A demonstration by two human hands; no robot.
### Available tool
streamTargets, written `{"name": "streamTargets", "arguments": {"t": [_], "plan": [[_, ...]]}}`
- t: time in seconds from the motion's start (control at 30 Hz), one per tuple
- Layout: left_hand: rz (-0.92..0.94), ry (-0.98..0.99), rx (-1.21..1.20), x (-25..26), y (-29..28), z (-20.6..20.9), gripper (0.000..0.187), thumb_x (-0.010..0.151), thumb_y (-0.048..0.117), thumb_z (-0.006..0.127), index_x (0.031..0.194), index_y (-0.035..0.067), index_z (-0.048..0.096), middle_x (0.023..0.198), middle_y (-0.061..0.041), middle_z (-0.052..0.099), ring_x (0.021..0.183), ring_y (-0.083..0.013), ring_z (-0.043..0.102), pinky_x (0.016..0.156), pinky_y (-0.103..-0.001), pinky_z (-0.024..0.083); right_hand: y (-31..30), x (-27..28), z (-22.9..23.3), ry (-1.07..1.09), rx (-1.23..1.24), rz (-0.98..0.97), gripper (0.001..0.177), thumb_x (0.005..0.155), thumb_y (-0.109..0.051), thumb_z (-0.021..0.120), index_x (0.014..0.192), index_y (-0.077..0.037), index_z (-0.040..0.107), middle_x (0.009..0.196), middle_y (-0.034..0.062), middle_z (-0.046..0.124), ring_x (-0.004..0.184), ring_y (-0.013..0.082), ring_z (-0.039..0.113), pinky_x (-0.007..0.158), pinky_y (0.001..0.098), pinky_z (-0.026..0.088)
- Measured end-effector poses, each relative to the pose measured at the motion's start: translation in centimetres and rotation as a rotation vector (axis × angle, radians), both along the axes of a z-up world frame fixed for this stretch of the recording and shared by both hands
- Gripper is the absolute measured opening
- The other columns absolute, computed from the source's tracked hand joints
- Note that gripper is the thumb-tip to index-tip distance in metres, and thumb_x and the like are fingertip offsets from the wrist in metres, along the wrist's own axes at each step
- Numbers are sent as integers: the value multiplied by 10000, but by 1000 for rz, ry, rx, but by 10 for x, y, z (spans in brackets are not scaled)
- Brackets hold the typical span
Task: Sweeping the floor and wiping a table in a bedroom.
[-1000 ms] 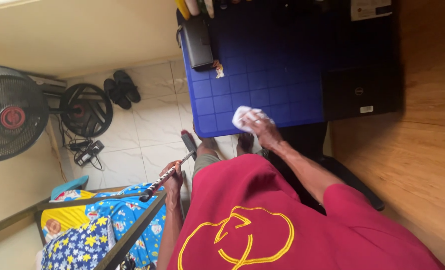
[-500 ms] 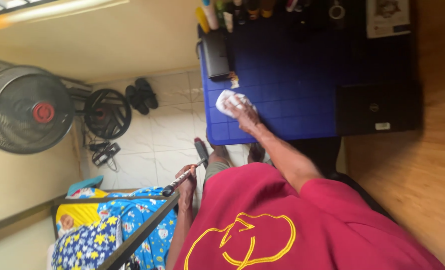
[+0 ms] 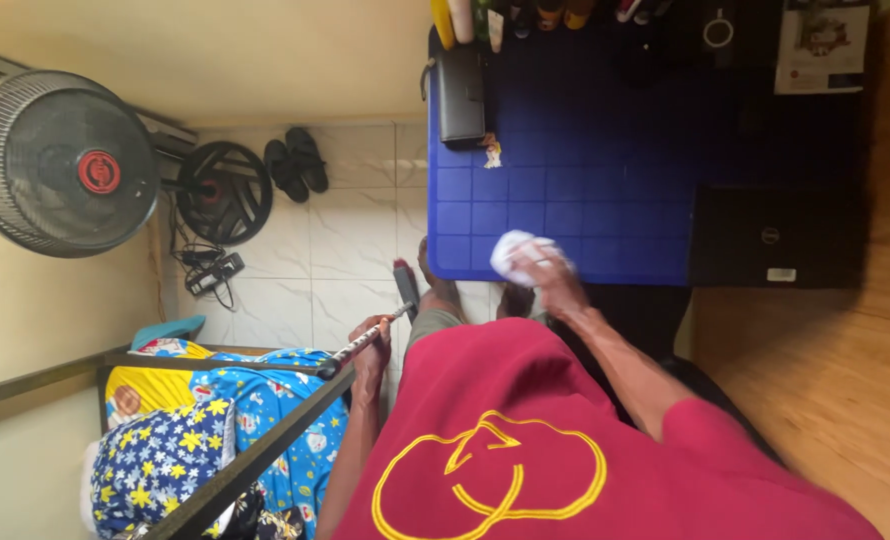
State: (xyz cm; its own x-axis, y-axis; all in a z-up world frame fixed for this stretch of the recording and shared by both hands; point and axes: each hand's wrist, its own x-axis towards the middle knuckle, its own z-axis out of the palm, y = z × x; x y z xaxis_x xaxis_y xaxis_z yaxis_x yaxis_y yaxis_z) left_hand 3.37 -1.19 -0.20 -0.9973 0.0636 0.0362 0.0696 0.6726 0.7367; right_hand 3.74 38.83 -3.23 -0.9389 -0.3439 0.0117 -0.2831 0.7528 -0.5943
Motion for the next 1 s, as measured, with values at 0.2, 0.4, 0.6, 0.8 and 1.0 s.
{"name": "streamTargets", "arguments": {"t": [0.2, 0.4, 0.6, 0.8, 1.0], "plan": [[-104, 29, -102, -21, -5, -52, 220, 977, 166, 608, 917, 25, 765, 842, -176, 743, 742, -339, 708, 697, -423, 554, 30, -36, -19, 290, 77, -441, 587, 775, 127, 510, 1322, -27, 660, 1479, 170, 599, 1460, 468, 447, 1205, 523, 368], [-136, -120, -63, -31, 11, -43, 254, 992, 184, 576, 946, 22, 766, 811, -173, 737, 724, -326, 718, 674, -414, 551, -25, -92, -6, 128, -106, -403, 603, 885, 88, 559, 1397, -207, 681, 1540, 155, 486, 1386, 408, 465, 1128, 470, 416], [-110, -24, -65, -12, -3, -38, 276, 1019, 219, 572, 942, 54, 780, 787, -160, 733, 677, -261, 695, 655, -366, 538, -74, -85, -54, 197, -28, 214, 698, 562, 108, 598, 1187, -169, 736, 1349, 82, 691, 1303, 402, 594, 1045, 520, 474], [161, -210, -18, 11, -14, -23, 252, 980, 234, 609, 949, 59, 787, 708, -158, 716, 606, -216, 681, 580, -358, 512, -34, -76, -90, -277, -1152, -298, 369, 1001, -105, 698, 1347, 18, 665, 1283, 125, 693, 1160, 196, 643, 1007, 359, 541], [-38, 161, -130, 2, -14, -6, 223, 1016, 175, 596, 950, 60, 775, 838, -159, 737, 735, -306, 692, 685, -394, 532, 87, -72, -76, 204, -232, -590, 270, 960, -77, 728, 1149, 84, 621, 1088, 239, 716, 1090, 316, 715, 992, 383, 557]]}}
